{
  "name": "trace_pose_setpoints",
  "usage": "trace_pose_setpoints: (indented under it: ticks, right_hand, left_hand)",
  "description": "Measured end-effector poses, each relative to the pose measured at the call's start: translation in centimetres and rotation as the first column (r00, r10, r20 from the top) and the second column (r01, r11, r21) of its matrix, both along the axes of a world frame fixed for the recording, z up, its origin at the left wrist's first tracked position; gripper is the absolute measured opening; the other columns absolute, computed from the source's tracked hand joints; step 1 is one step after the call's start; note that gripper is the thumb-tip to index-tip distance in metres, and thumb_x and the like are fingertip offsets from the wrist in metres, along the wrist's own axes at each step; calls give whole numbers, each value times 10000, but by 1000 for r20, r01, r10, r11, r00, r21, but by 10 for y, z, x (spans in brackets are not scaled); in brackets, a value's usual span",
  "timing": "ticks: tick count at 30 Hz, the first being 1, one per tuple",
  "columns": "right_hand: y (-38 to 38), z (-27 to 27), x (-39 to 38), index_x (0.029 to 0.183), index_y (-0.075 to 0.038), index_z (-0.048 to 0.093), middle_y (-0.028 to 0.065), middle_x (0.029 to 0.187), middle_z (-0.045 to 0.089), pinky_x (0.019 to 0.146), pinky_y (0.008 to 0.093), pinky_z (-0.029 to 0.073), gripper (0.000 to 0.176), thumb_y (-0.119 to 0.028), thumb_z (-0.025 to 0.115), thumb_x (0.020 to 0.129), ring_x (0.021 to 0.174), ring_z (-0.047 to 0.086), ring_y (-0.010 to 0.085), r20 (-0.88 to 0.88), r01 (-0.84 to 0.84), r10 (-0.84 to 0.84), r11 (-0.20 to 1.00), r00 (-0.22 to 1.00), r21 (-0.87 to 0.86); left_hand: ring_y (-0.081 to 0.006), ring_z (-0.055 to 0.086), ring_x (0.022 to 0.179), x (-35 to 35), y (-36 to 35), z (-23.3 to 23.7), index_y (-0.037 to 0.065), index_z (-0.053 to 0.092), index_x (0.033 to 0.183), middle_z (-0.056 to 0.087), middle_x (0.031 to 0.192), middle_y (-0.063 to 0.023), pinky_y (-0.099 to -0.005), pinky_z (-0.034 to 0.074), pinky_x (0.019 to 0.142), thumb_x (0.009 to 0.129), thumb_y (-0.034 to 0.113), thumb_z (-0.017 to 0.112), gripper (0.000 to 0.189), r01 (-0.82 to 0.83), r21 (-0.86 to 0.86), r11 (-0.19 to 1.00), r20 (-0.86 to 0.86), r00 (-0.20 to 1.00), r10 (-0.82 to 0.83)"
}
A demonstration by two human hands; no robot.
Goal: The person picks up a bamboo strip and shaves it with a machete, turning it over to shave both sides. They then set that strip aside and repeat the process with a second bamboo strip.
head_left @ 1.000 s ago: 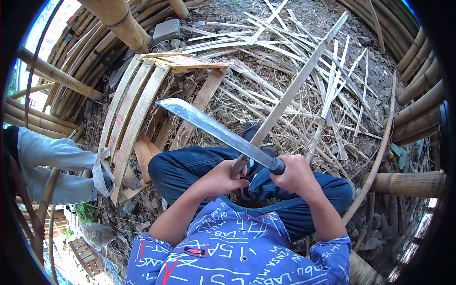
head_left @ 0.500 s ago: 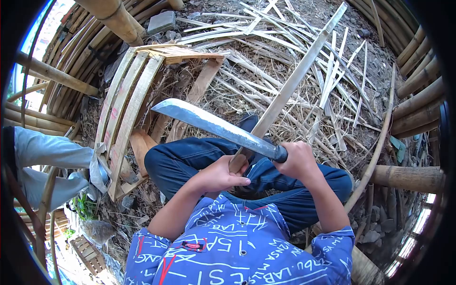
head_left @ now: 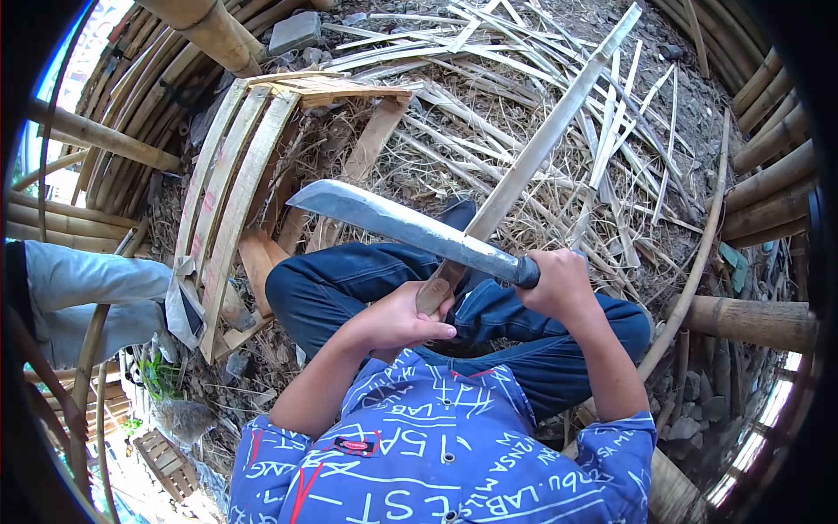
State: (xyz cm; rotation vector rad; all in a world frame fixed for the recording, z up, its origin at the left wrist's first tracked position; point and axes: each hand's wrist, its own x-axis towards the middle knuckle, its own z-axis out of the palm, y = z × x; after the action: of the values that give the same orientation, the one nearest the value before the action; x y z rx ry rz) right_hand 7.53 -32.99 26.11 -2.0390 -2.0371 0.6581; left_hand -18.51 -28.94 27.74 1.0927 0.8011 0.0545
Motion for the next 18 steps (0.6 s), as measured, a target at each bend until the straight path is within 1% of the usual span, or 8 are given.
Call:
trace_pose_setpoints:
  ticks: [4, 10, 12, 13, 14, 15, 17, 18]
  right_hand:
    - [0, -2, 3, 748, -103, 660, 126, 698, 664, 674, 431, 523, 234, -294, 713, 624, 703, 656, 328, 41, 6, -6, 1000, 999, -11]
    - [0, -4, 7, 761, -105, 669, 139, 715, 666, 695, 440, 526, 238, -296, 716, 626, 718, 658, 342, 52, 37, -36, 999, 998, -18]
    - [0, -11, 20, 764, -106, 672, 146, 718, 666, 702, 445, 526, 239, -296, 717, 628, 721, 659, 349, 56, 63, -62, 998, 996, -10]
    - [2, -19, 34, 759, -91, 671, 155, 699, 654, 697, 451, 521, 231, -273, 719, 626, 713, 647, 364, 65, 111, -113, 993, 991, 29]
    - [2, -24, 41, 755, -77, 670, 164, 679, 643, 692, 457, 516, 223, -249, 721, 624, 704, 636, 379, 71, 158, -163, 985, 984, 68]
    - [2, -22, 41, 755, -77, 670, 164, 679, 643, 692, 457, 516, 223, -249, 721, 624, 704, 636, 379, 72, 157, -162, 985, 984, 68]
    - [3, -15, 40, 798, -69, 688, 175, 723, 656, 721, 464, 515, 256, -251, 721, 620, 735, 639, 379, 142, 162, -168, 986, 976, 48]
    - [4, -17, 39, 798, -69, 688, 175, 723, 656, 721, 464, 515, 256, -251, 721, 620, 735, 639, 379, 142, 161, -167, 986, 976, 51]
  left_hand:
    - [0, 370, 535, 0, -1, -2, 88, 471, 859, 410, 612, 95, -186, 324, 492, 767, 118, 767, 312, -20, -32, 999, 12, 1000, 21]
    - [0, 375, 523, -6, -1, -3, 93, 467, 856, 402, 603, 99, -188, 334, 477, 773, 94, 760, 305, 18, 19, 1000, 19, 1000, -18]
    - [-1, 381, 508, -11, -3, 0, 99, 461, 850, 406, 599, 99, -191, 342, 462, 775, 82, 760, 309, -34, -74, 997, -3, 999, 34]
    - [-1, 381, 508, -14, -4, 0, 99, 461, 850, 406, 599, 99, -191, 342, 462, 775, 82, 760, 309, -31, -74, 997, -3, 1000, 31]
    - [-1, 383, 503, -18, -5, 0, 101, 458, 849, 407, 597, 99, -191, 343, 458, 775, 76, 760, 312, -49, -124, 991, 12, 999, 50]
    - [-2, 385, 498, -20, -6, 0, 103, 456, 848, 408, 595, 99, -192, 344, 453, 775, 69, 761, 315, -68, -172, 983, 27, 997, 74]
    - [-1, 387, 495, -19, -8, -1, 102, 456, 849, 406, 592, 101, -191, 344, 450, 774, 64, 760, 316, -86, -177, 980, 4, 996, 88]
    - [-1, 389, 493, -19, -7, -2, 102, 456, 850, 404, 588, 103, -189, 345, 447, 773, 58, 760, 316, -95, -181, 979, -19, 996, 93]
